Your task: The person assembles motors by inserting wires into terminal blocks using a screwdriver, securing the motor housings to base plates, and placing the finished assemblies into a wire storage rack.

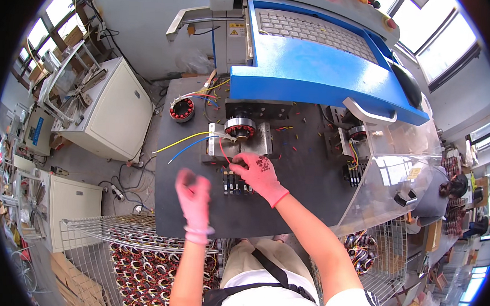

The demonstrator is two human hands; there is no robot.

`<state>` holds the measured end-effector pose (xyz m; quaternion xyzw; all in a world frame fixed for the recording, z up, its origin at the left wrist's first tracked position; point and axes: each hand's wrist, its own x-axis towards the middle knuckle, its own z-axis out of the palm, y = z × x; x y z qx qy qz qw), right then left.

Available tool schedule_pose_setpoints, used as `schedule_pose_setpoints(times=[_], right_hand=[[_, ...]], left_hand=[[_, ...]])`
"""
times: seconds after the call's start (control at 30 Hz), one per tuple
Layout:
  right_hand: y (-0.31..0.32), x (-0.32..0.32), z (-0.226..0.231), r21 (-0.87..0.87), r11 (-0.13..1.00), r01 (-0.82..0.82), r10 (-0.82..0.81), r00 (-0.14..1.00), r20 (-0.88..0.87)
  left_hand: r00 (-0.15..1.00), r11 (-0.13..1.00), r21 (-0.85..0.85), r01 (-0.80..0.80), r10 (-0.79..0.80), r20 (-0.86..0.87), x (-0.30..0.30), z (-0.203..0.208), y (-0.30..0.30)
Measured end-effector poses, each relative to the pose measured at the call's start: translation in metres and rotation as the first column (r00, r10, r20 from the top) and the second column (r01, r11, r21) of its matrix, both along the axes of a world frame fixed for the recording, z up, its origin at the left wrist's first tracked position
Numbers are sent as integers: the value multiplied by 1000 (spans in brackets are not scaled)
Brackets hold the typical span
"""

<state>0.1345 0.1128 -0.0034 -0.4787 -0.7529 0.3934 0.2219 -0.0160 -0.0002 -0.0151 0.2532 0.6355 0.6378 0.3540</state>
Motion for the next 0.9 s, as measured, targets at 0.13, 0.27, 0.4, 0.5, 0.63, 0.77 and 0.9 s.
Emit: schedule_pose_setpoints(times=[0.13,0.27,0.4,0.5,0.63,0.77,0.9], right_hand=[[-7,-27,18,-591,792,-155,-204,845,-494],[6,-42,20,-721,599,-349,-256,770,-585],[9,-17,31,-607,753,-252,-92,874,-477],[11,-13,23,-593,788,-165,-76,930,-360],[8,-30,14,-713,663,-230,-205,860,-468],[10,-68,13,-783,541,-306,-344,769,-538],[10,-90,15,-783,512,-352,-410,702,-583]], left_hand=[[895,889,382,-251,63,441,-24,49,44],[955,945,274,179,-233,181,-1,35,11],[938,912,243,332,-347,22,17,28,-27],[954,946,173,273,-289,76,25,17,-31],[974,971,159,-180,153,168,8,6,-7],[878,924,218,-314,196,437,-20,30,33],[902,920,363,-144,-29,431,-31,44,34]])
